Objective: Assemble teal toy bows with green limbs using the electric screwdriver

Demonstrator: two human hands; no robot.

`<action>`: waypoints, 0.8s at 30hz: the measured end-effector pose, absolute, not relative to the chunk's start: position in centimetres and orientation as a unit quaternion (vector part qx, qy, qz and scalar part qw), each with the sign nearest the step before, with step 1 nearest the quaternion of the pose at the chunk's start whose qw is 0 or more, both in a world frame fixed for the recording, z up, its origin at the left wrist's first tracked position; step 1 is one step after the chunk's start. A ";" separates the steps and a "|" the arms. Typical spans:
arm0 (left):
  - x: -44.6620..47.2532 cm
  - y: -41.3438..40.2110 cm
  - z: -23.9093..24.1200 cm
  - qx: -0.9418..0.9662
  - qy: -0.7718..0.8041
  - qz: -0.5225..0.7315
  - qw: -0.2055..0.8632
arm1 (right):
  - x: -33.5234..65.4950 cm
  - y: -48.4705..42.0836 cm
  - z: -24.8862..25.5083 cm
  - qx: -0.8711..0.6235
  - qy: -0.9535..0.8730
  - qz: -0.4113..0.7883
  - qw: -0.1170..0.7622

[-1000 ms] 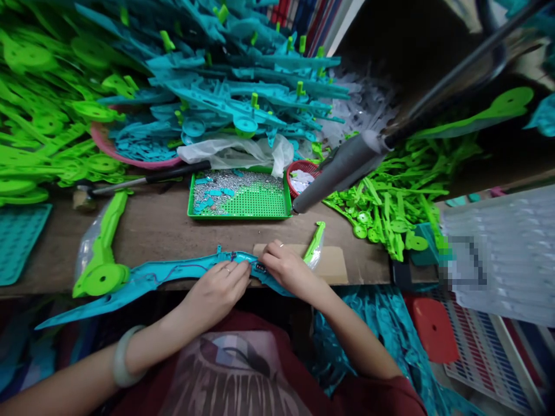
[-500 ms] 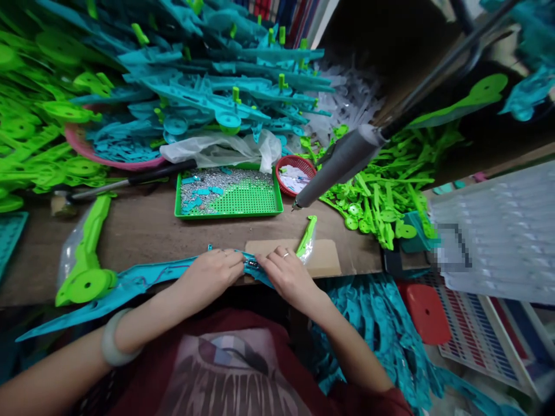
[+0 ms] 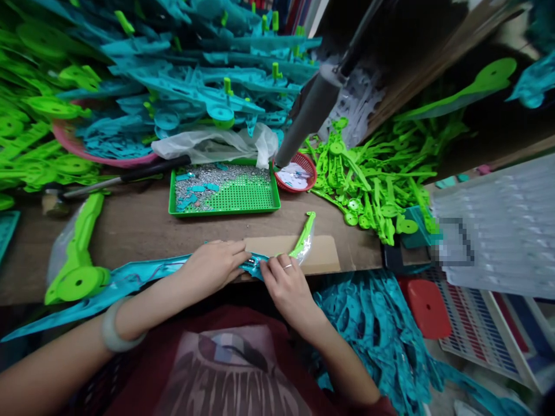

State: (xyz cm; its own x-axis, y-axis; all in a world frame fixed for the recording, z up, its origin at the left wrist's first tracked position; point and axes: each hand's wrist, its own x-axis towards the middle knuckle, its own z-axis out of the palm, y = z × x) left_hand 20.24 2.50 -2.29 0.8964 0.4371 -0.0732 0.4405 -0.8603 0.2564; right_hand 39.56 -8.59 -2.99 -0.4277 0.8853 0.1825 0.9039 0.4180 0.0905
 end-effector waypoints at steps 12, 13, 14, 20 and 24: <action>20.7 2.3 -2.4 0.957 0.254 -0.014 0.140 | 38.4 -8.9 -3.6 -0.616 -0.785 0.003 0.064; 20.8 2.3 -2.4 0.957 0.255 -0.013 0.141 | 38.5 -9.0 -3.6 -0.619 -0.782 0.015 0.074; 20.8 2.4 -2.3 0.956 0.257 -0.012 0.142 | 38.5 -9.2 -3.5 -0.624 -0.776 0.023 0.086; 21.0 2.5 -2.5 0.956 0.258 -0.027 0.137 | 38.4 -10.2 -3.6 -0.640 -0.757 0.020 0.131; 20.9 2.4 -2.7 0.956 0.260 -0.033 0.132 | 38.4 -10.1 -3.8 -0.632 -0.768 0.005 0.107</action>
State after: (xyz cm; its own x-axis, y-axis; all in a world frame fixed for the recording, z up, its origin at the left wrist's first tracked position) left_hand 20.90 2.44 -2.74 0.8625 0.4884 -0.1326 0.5060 -0.8297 0.2356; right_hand 38.37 -10.13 -3.85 -0.1796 0.9711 0.1571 0.9689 0.2023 -0.1428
